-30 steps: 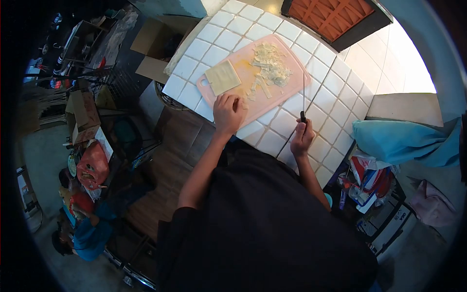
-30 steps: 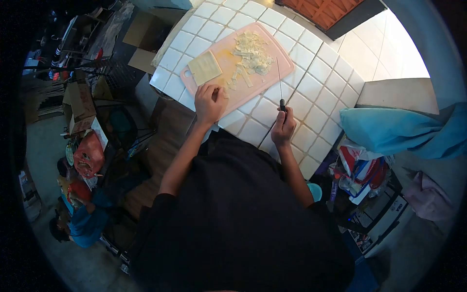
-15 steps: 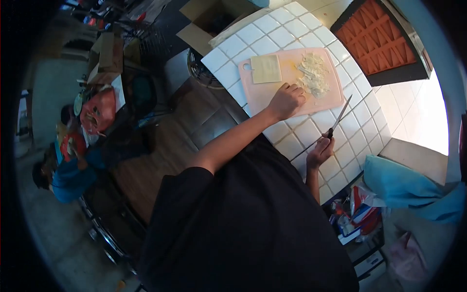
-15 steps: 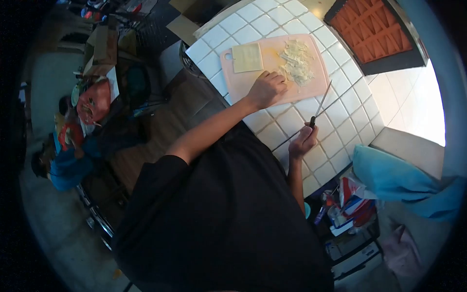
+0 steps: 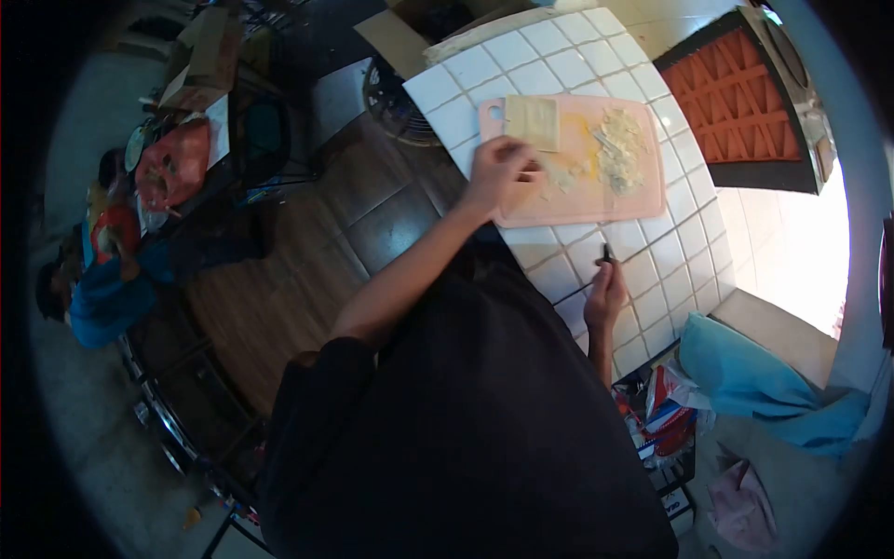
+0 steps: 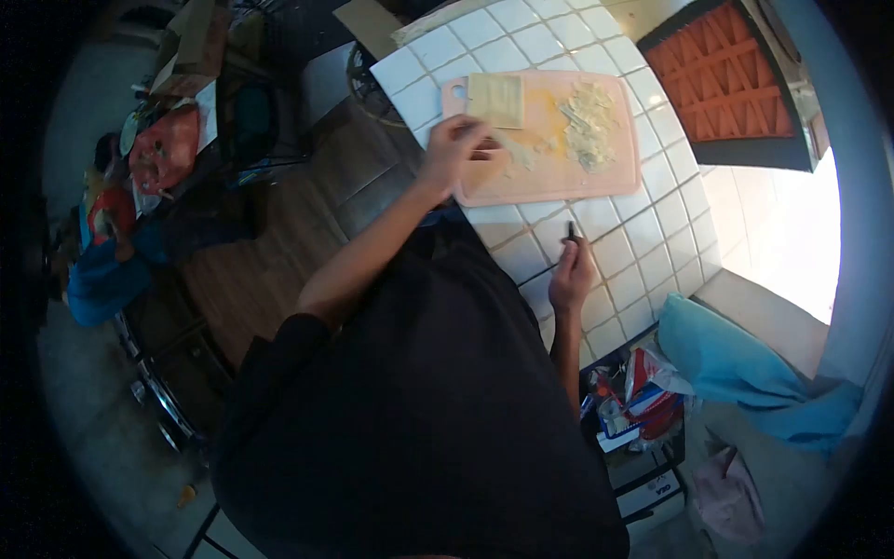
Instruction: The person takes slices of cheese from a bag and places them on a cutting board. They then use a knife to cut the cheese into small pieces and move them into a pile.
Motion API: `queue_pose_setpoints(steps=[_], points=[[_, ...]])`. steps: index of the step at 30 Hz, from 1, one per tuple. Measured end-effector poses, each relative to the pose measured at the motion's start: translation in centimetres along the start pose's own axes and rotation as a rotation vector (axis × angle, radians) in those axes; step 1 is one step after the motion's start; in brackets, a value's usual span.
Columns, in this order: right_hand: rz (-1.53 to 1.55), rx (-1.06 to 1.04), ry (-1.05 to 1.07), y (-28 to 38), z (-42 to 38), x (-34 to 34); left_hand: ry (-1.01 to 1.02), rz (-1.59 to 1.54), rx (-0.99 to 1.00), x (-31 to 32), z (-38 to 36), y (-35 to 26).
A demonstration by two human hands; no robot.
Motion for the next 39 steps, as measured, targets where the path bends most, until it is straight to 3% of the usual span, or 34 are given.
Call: queue_pose_setpoints(steps=[3,6,11,14,15,18,20,23,31,33,36,39], points=[[-0.341,0.051,0.263,1.8,-0.5,1.2,-0.143,0.178,-0.075,-5.4,-0.4,0.7],[-0.478,0.006,0.395,3.2,-0.8,2.4,-0.136,0.184,-0.036,-7.2,-1.3,0.5],[-0.475,0.064,0.358,4.1,-0.3,1.9,-0.137,0.326,0.003,-7.1,-1.6,0.2],[-0.491,0.194,0.187,2.9,1.6,-1.2,-0.104,0.394,0.085,-6.7,-1.2,0.3],[-0.413,0.035,0.050,3.7,2.1,-1.8,-0.118,0.430,0.087,-6.7,-1.1,0.3],[-0.415,0.053,0.045,3.4,2.7,-2.8,-0.087,0.486,0.131,-6.5,-0.9,0.6],[-0.359,0.142,0.172,3.3,2.2,-1.2,-0.044,0.502,0.177,-5.8,-0.6,0.9],[-0.424,0.103,0.279,4.5,1.3,1.2,0.029,0.497,0.229,-3.8,-0.4,1.4],[-0.285,0.195,0.014,1.3,3.4,-1.8,0.220,0.455,0.235,2.6,0.4,-1.1],[-0.268,0.164,0.013,1.5,3.3,-1.7,0.325,0.185,0.119,3.7,0.0,-1.2],[-0.201,0.075,0.025,1.3,3.2,-1.0,0.304,0.104,0.061,3.5,-0.5,-0.7],[-0.038,0.152,0.037,-0.3,3.5,-1.0,0.389,0.382,0.017,3.2,0.3,2.1]])
Point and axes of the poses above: each hand's wrist, its own z-axis towards the middle knuckle, its own x-axis out of the palm, y = z × x, the point moved 6 cm from there along z, towards the middle knuckle, and after that the axes turned 10 degrees about x, right-handed, at the moved point
